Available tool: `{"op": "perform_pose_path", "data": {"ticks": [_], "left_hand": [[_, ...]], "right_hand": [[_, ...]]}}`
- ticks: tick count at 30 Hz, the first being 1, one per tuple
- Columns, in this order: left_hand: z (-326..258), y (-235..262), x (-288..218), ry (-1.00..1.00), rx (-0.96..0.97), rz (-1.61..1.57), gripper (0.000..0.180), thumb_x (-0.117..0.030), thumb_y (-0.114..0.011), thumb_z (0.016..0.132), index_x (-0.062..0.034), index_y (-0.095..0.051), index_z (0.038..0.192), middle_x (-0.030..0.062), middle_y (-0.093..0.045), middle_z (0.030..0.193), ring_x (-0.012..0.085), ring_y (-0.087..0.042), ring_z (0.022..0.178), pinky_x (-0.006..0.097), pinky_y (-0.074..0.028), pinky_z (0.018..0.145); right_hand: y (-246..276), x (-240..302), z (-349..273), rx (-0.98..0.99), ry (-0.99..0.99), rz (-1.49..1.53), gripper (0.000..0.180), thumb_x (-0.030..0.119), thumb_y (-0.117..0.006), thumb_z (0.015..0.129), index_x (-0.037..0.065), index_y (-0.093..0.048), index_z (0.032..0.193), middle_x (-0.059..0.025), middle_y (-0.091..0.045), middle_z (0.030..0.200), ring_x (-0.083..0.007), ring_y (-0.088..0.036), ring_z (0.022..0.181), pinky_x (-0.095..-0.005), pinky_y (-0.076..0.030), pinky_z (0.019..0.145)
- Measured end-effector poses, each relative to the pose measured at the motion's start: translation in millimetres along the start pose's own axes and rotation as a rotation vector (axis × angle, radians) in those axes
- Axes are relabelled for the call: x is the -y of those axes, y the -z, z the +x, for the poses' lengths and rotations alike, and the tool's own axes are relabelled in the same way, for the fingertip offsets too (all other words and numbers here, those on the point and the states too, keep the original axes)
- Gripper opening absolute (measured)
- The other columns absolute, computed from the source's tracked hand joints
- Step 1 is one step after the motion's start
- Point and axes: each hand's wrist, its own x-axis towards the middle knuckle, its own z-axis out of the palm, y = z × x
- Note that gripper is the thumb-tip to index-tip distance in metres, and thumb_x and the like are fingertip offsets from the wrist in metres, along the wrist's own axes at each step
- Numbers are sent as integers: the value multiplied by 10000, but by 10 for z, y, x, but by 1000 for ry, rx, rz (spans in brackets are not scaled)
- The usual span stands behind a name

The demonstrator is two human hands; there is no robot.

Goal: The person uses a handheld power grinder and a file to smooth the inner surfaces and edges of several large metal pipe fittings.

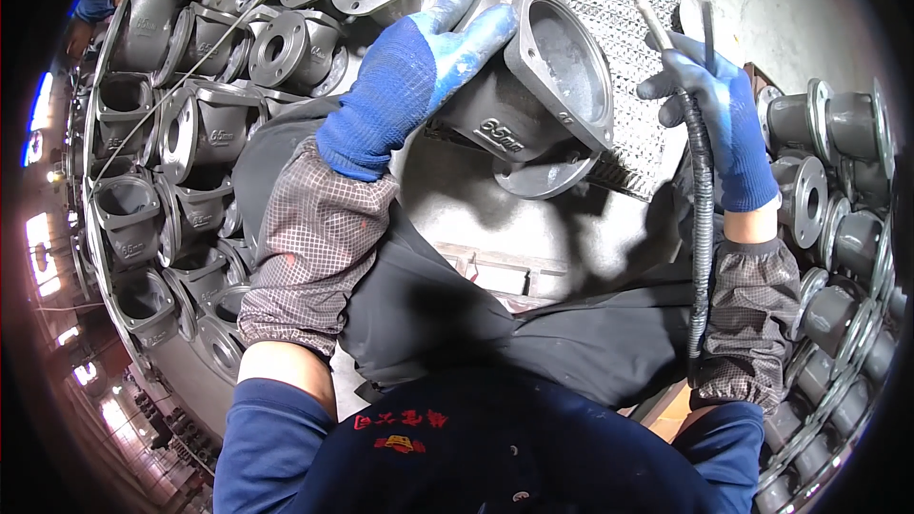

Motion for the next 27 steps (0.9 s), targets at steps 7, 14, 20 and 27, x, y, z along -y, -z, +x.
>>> {"op": "perform_pose_path", "data": {"ticks": [7, 14, 20, 27], "left_hand": [[111, -28, -101, 235, -38, -304, 432, -77, -485, 869, -147, -502, 1296, 182, -501, 1294, 321, -595, 1040, 342, -517, 835], [-19, -110, -23, 573, -76, -843, 396, -359, -462, 947, -42, -591, 1146, 180, -654, 896, 272, -642, 835, 345, -495, 731], [53, -5, -144, 544, 46, -932, 409, -229, -407, 977, -57, -449, 1346, 107, -597, 1157, 124, -562, 1029, 265, -426, 917], [65, -202, -13, 700, -40, -1039, 493, -463, -440, 912, -24, -580, 1088, 88, -612, 941, 131, -580, 860, 262, -450, 784]], "right_hand": [[-440, 204, -303, 12, 154, 303, 361, 150, -536, 882, -86, -536, 1156, -132, -684, 843, -101, -603, 610, -200, -484, 542], [-1354, 299, -430, -200, 326, 270, 266, 73, -639, 805, -31, -623, 1049, -105, -646, 877, -146, -616, 758, -262, -490, 651], [-1535, 167, -470, -99, 220, 488, 265, 109, -600, 872, -35, -592, 1095, -30, -611, 761, -63, -557, 548, -202, -447, 452], [-1376, 98, -559, 383, -88, 942, 534, 414, -313, 985, -57, -519, 1130, -195, -642, 919, -165, -624, 551, -136, -420, 386]]}}
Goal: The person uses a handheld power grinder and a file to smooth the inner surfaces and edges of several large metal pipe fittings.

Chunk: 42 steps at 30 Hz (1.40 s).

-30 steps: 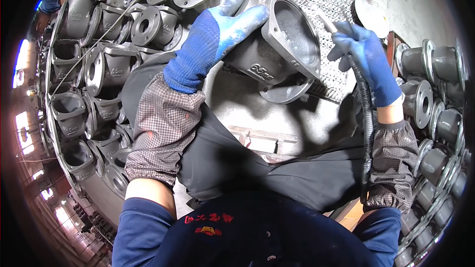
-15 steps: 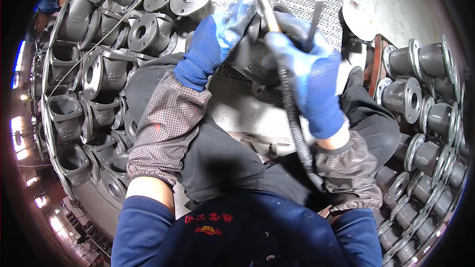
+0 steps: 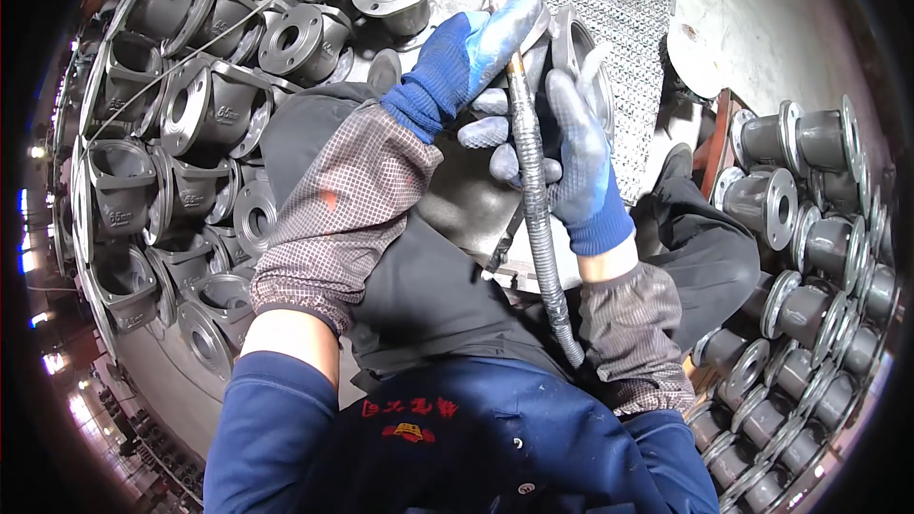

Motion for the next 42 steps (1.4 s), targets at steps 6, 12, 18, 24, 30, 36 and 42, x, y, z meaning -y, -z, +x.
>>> {"op": "perform_pose_path", "data": {"ticks": [6, 12, 18, 24, 30, 36, 42], "left_hand": [[-63, 98, 20, -367, 78, 415, 403, -156, -407, 964, -91, -424, 1361, 124, -587, 1194, 190, -593, 1037, 280, -439, 928], [-10, 52, 128, -332, 3, 9, 473, -357, -466, 942, -25, -507, 1276, 100, -657, 986, 132, -612, 861, 273, -470, 785], [88, 59, 529, -117, -176, 235, 531, -489, -554, 850, 33, -623, 920, 166, -650, 779, 207, -649, 721, 339, -499, 640], [-15, -148, 214, -139, -204, 97, 626, -571, -515, 847, 37, -646, 780, 101, -600, 615, 159, -581, 602, 311, -466, 593], [-78, -77, -17, -5, -50, 238, 346, -233, -447, 921, -25, -507, 1190, 124, -599, 1037, 178, -593, 917, 275, -459, 812], [-86, -170, -117, -254, -36, 246, 499, -366, -486, 887, -53, -496, 1275, 175, -597, 1142, 244, -604, 1014, 308, -459, 892], [-22, 1, -36, -786, -8, 1158, 375, -145, -572, 818, -269, -573, 1172, 157, -490, 1314, 326, -639, 936, 345, -565, 676]], "right_hand": [[97, 23, 219, 251, -166, -14, 508, 422, -397, 961, -42, -592, 1029, -135, -649, 782, -125, -567, 471, -139, -393, 380], [-275, 115, 119, -160, -95, -440, 300, 259, -571, 869, -16, -629, 763, -39, -592, 632, -123, -582, 500, -267, -449, 439], [-400, -4, 126, -580, 245, -1630, 193, 269, -659, 754, 89, -677, 820, -180, -625, 683, -334, -631, 650, -416, -495, 592], [-172, 172, -19, -149, -109, -290, 272, 270, -579, 877, 1, -620, 862, -48, -639, 698, -87, -560, 511, -201, -434, 445], [-107, 144, 33, -39, -117, -224, 298, 277, -518, 924, -8, -595, 956, -50, -598, 719, -102, -576, 583, -201, -449, 424], [-120, 276, -61, -351, 123, -808, 233, 207, -586, 883, -22, -627, 891, -23, -593, 615, -87, -542, 489, -217, -424, 436], [868, 548, -469, -654, 292, -568, 375, 312, -536, 922, -59, -588, 936, -101, -629, 679, -180, -659, 599, -258, -499, 481]]}}
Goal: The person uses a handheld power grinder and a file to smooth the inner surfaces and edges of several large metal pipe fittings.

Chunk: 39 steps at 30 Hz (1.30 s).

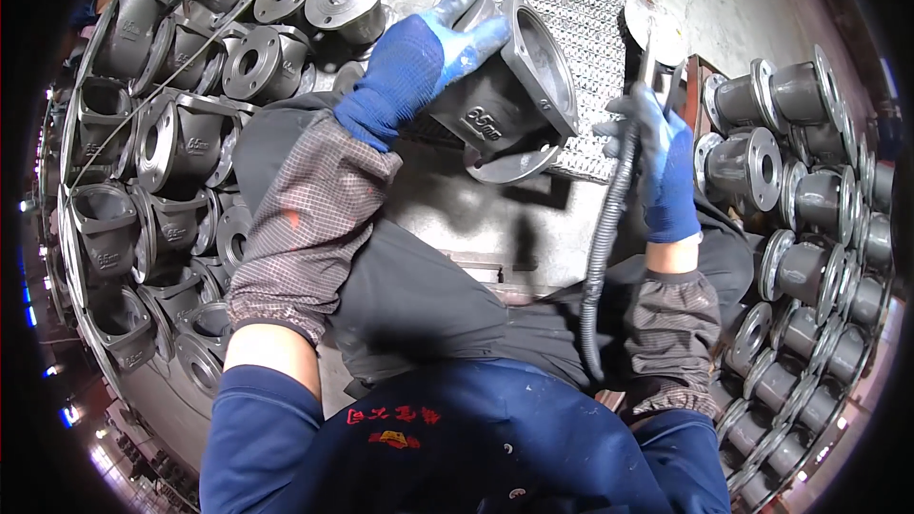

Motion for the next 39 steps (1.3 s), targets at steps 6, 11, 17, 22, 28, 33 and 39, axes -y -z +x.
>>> {"op": "perform_pose_path", "data": {"ticks": [6, 11, 17, 22, 28, 33, 39], "left_hand": [[170, -125, 201, 88, 40, -268, 584, -531, -519, 859, -178, -480, 1324, 193, -606, 1139, 331, -612, 1007, 348, -489, 878], [255, -2, 95, 402, 245, -571, 655, -607, -491, 837, -167, -486, 1321, 178, -630, 1104, 300, -628, 980, 347, -503, 847], [352, 88, 57, 126, 186, -528, 262, -148, -565, 892, -163, -627, 1146, 87, -523, 1314, 236, -584, 1092, 284, -463, 920], [415, 104, 110, -185, 24, -339, 292, -135, -569, 872, -101, -607, 1160, 98, -524, 1309, 259, -592, 1084, 311, -483, 900], [393, 105, 168, -115, 112, -429, 373, -91, -570, 832, -122, -571, 1204, 118, -531, 1296, 281, -636, 995, 312, -530, 821], [464, 249, 31, 277, 221, -575, 334, -80, -588, 817, -80, -585, 1151, 137, -575, 1177, 278, -642, 946, 315, -533, 786], [568, 252, -216, 854, 166, -923, 288, -75, -611, 794, -14, -608, 1075, 164, -621, 1041, 290, -639, 908, 335, -536, 749]], "right_hand": [[937, -829, 413, 62, -236, -636, 648, 523, -571, 846, -54, -541, 1139, -78, -599, 796, -143, -559, 677, -255, -452, 530], [544, -371, 490, 292, -100, -554, 503, 451, -443, 946, 47, -537, 1231, -46, -599, 878, -101, -556, 687, -208, -456, 551], [277, -289, 685, 331, 124, -458, 285, 230, -590, 908, 45, -628, 1122, -43, -639, 877, -99, -614, 748, -229, -475, 663], [241, -366, 882, 348, 226, -579, 259, 173, -612, 883, 49, -633, 1109, -89, -659, 904, -119, -630, 772, -246, -492, 694], [245, -481, 1055, 356, 612, -818, 324, 85, -629, 793, 134, -635, 1113, -145, -656, 934, -268, -652, 843, -322, -506, 745], [201, -474, 1068, 365, 632, -875, 340, 103, -633, 778, 149, -632, 1114, -140, -651, 910, -292, -641, 814, -345, -507, 723], [75, -394, 1047, 385, 600, -999, 390, -32, -601, 776, 80, -615, 1149, -123, -647, 952, -211, -629, 859, -285, -490, 767]]}}
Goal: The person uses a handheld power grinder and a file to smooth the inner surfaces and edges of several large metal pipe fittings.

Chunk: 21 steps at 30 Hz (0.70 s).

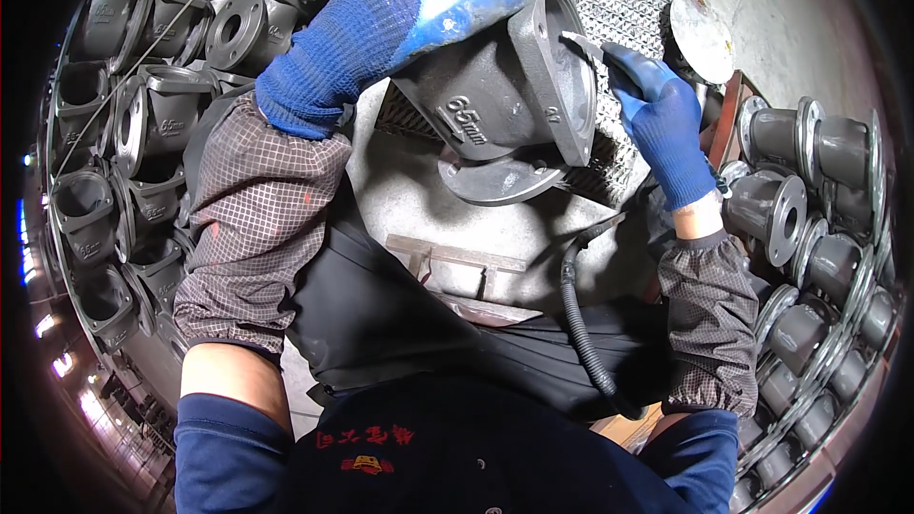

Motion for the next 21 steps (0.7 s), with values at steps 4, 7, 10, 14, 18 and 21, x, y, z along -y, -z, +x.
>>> {"op": "perform_pose_path", "data": {"ticks": [4, 7, 10, 14, 18, 21], "left_hand": [[77, 69, 118, -224, 27, 161, 322, -73, -603, 778, -44, -598, 1099, 161, -588, 1111, 314, -639, 921, 338, -546, 746], [157, 237, 286, -785, 81, 563, 359, -79, -571, 821, -123, -579, 1177, 122, -548, 1249, 283, -646, 955, 303, -540, 783], [167, 246, 352, -968, 90, 724, 374, -82, -560, 835, -152, -573, 1202, 106, -534, 1296, 270, -649, 966, 293, -543, 784], [178, 233, 351, -988, 101, 651, 369, -87, -558, 837, -154, -577, 1200, 104, -539, 1290, 270, -642, 987, 296, -544, 782], [161, 242, 314, -902, 85, 854, 355, -90, -556, 848, -149, -585, 1197, 102, -536, 1294, 267, -628, 1022, 294, -529, 823], [201, 218, 391, -980, 73, 677, 342, -88, -554, 844, -142, -592, 1179, 101, -532, 1298, 269, -629, 1020, 296, -532, 819]], "right_hand": [[-53, -99, 16, -63, 59, -10, 405, -14, -624, 755, 105, -622, 1141, -122, -656, 919, -262, -633, 827, -319, -504, 727], [-55, -65, 26, -9, 94, -179, 465, 11, -604, 768, 167, -580, 1205, -103, -649, 949, -265, -633, 814, -347, -508, 684], [52, 212, 78, 211, 31, -695, 540, 18, -561, 775, 235, -516, 1268, -81, -630, 1032, -250, -636, 809, -368, -509, 638], [42, 236, 18, 117, 156, -835, 578, 21, -545, 757, 276, -494, 1273, -64, -609, 1079, -241, -638, 812, -393, -510, 590], [7, 320, 82, 264, -81, -774, 504, 27, -527, 784, 261, -531, 1232, -70, -610, 942, -249, -632, 779, -377, -492, 537], [-26, 175, -27, 70, 141, -690, 481, 18, -550, 762, 252, -575, 1181, -60, -596, 877, -249, -622, 750, -377, -482, 532]]}}
